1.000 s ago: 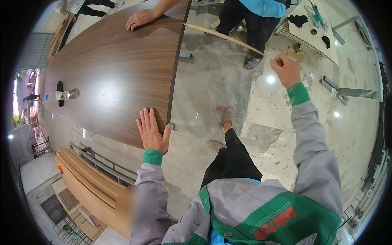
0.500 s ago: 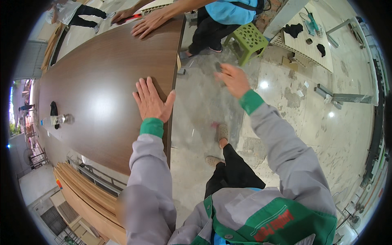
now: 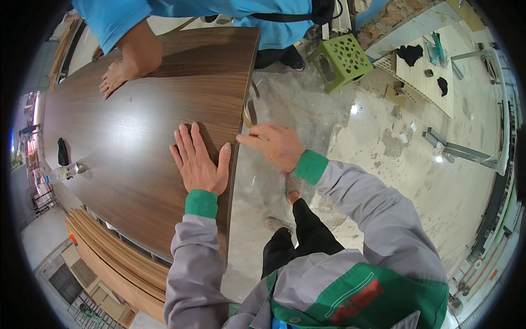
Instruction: The person lifts and positions a large wooden tabletop with assistance, then uses a utility knife to trim and smooth the edges of the board. The person repeatedly scrapes along the edge to remove excess material and refine the finish.
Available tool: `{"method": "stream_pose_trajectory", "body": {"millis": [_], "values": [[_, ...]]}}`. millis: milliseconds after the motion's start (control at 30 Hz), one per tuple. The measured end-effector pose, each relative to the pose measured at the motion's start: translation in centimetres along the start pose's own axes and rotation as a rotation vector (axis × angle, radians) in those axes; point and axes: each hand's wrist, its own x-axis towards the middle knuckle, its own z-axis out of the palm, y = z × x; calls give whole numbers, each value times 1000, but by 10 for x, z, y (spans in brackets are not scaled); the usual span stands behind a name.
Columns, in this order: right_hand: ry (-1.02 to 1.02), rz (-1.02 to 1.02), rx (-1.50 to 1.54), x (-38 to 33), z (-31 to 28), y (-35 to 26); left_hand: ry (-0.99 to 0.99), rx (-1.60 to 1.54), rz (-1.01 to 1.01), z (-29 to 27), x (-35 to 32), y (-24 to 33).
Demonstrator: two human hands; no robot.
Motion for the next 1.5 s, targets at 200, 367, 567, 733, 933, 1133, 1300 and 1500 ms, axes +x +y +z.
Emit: {"method": "stream_pose_trajectory", "body": {"millis": [200,367,567,733,933,1133,1300,1500], "values": [[333,108,-89,101,-11,64,-10,17,6,0,1,1],[-3,-156,96,36,-12,20,-17,4,4,-1,2,2],[484,68,55,110,-9,74,-15,16,11,-1,1,2],[195,-104,-22,62,9,59,-27,17,6,-1,2,3],[160,337,711,-39,46,35,-18,31,9,-1,0,3],[-226,668,849,6,37,29,-18,17,8,1,0,1],[-156,513,699,6,4,27,-9,26,12,2,0,0],[103,494,81,-2,-67,105,5,31,18,1,-2,-2]]}}
